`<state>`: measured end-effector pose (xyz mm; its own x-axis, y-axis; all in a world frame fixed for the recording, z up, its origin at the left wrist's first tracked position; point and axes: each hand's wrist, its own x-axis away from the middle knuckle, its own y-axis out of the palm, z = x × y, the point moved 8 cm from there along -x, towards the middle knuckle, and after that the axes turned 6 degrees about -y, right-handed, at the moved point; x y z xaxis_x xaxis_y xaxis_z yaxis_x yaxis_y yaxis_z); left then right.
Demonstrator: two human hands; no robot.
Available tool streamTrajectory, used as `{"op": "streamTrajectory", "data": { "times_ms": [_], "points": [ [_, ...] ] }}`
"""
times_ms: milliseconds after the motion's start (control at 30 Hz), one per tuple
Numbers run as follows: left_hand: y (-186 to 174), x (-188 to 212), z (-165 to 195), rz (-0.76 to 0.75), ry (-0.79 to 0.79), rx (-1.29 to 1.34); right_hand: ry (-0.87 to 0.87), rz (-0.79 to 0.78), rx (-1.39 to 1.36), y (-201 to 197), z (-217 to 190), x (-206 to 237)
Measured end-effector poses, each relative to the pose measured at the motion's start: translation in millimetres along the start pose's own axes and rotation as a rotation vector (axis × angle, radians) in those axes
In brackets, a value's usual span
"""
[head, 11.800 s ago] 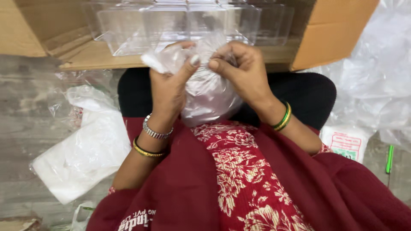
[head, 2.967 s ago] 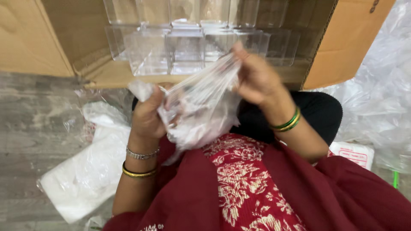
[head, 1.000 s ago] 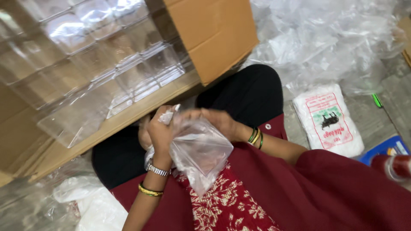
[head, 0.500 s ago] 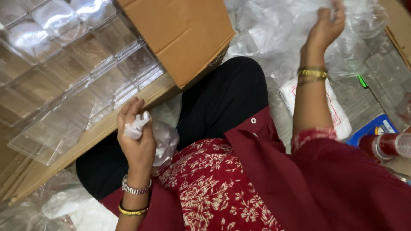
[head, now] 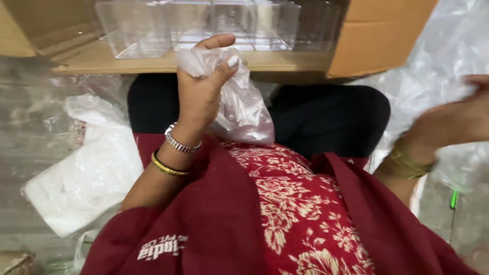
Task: The person sits on the floor with a large carton and removes clear plastic boxes from it. They pull a plastic bag off each box, set the bag aside, and stack the unwrapped boxes inside the carton.
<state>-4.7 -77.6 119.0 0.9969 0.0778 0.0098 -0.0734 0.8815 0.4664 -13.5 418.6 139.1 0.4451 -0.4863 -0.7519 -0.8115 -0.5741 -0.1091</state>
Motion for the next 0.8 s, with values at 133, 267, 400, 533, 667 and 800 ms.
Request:
{"op": "streamTrajectory", "data": {
  "times_ms": [133, 267, 400, 533, 667, 800],
  "points": [
    [-6.2, -2.3, 13.9, 0.061, 0.040, 0.101, 0.007, -0.937, -0.630, 146.4, -180.8, 118.0],
    [-28.5, 5.6, 26.8, 0.126, 0.046, 0.148, 0.343, -1.190, -0.873, 242.4, -250.6, 162.2],
    [-86.1, 29.2, 46.5, 0.352, 0.106, 0.103, 0.614, -1.088, -0.928, 267.9, -245.4, 167.7],
    [-113.8, 36.2, 47.4, 0.424, 0.091, 0.032, 0.612, -1.218, -0.929, 282.0, -249.0, 185.6],
    [-114.4, 35.2, 44.7, 0.380, 0.161, 0.104, 0.528, -1.141, -0.846, 293.0, -252.0, 188.1],
    [-121.5, 36.4, 43.7, 0.415, 0.152, 0.165, 0.604, -1.161, -0.793, 290.1, -252.3, 199.6]
  ]
}}
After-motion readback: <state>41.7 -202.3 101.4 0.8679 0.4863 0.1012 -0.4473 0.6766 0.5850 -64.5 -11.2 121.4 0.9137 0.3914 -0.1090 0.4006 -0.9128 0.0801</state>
